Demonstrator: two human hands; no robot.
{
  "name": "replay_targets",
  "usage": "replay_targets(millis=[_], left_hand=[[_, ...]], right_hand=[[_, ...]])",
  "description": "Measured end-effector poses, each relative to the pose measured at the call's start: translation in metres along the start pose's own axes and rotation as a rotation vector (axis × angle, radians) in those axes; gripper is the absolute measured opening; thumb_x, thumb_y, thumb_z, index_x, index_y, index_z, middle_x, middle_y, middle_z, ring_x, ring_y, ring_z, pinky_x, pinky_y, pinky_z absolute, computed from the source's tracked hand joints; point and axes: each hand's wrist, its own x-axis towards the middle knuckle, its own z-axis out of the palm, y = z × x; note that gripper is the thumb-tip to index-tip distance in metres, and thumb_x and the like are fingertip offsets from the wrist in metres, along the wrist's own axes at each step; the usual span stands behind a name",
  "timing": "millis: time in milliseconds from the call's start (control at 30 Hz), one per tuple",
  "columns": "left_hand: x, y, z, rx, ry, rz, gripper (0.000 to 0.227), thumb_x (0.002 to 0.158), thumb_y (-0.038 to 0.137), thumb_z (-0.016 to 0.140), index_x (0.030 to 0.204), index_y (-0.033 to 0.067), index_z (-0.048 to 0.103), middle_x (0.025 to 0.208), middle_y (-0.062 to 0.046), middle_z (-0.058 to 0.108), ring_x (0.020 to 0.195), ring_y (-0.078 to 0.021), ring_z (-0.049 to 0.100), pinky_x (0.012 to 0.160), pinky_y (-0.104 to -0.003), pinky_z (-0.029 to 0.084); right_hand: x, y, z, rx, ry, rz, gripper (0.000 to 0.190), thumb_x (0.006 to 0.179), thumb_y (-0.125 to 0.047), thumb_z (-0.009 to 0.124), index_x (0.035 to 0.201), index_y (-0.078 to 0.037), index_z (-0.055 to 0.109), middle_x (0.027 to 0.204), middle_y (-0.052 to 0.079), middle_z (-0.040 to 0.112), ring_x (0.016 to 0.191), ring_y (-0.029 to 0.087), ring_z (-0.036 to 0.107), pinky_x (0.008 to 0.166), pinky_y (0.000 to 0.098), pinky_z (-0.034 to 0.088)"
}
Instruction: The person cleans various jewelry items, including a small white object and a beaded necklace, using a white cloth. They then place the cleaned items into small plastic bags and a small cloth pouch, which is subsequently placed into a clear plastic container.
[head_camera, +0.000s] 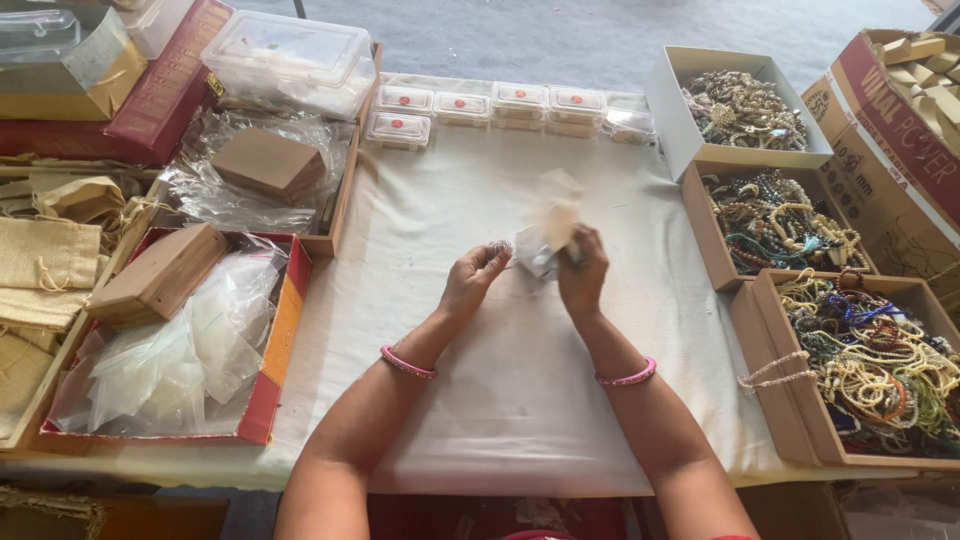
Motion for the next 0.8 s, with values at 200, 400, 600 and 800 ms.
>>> replay_targets(millis=[200, 400, 600, 800], left_hand=[[-0.007, 0.020, 0.004, 0.271, 0.128, -0.028, 0.042, 0.098, 0.042, 0.068, 0.116, 0.0057, 0.076, 0.092, -0.005, 0.076, 0.083, -0.0096, 0.065, 0.074, -0.026, 0.052], [-0.006, 0.018, 0.001, 0.314, 0.116, 0.135, 0.031, 0.097, 0.031, 0.070, 0.109, 0.0034, 0.080, 0.096, -0.006, 0.070, 0.084, -0.0143, 0.061, 0.074, -0.030, 0.051], [-0.002, 0.029, -0.006, 0.448, 0.043, 0.277, 0.027, 0.096, 0.027, 0.068, 0.107, 0.0057, 0.081, 0.104, -0.004, 0.073, 0.089, -0.0142, 0.067, 0.075, -0.030, 0.055], [0.008, 0.082, 0.003, 0.787, -0.003, 0.133, 0.030, 0.089, 0.038, 0.071, 0.106, 0.0161, 0.082, 0.095, -0.008, 0.080, 0.076, -0.0176, 0.074, 0.068, -0.033, 0.057]], right_hand=[[0.010, 0.010, -0.012, 0.033, 0.282, 0.169, 0.032, 0.091, 0.007, 0.069, 0.122, 0.000, 0.065, 0.124, 0.011, 0.064, 0.118, 0.024, 0.064, 0.101, 0.0349, 0.052], [0.007, 0.002, -0.008, -0.036, 0.223, 0.138, 0.034, 0.088, 0.008, 0.068, 0.121, 0.001, 0.067, 0.121, 0.009, 0.062, 0.115, 0.023, 0.064, 0.098, 0.0344, 0.053], [0.006, 0.007, -0.008, -0.093, 0.189, 0.134, 0.031, 0.087, 0.008, 0.071, 0.117, -0.002, 0.068, 0.112, 0.007, 0.062, 0.106, 0.021, 0.066, 0.091, 0.0337, 0.054], [0.013, 0.032, -0.013, -0.066, 0.248, 0.255, 0.033, 0.086, 0.008, 0.071, 0.118, -0.003, 0.066, 0.114, 0.005, 0.064, 0.106, 0.019, 0.065, 0.093, 0.0323, 0.053]])
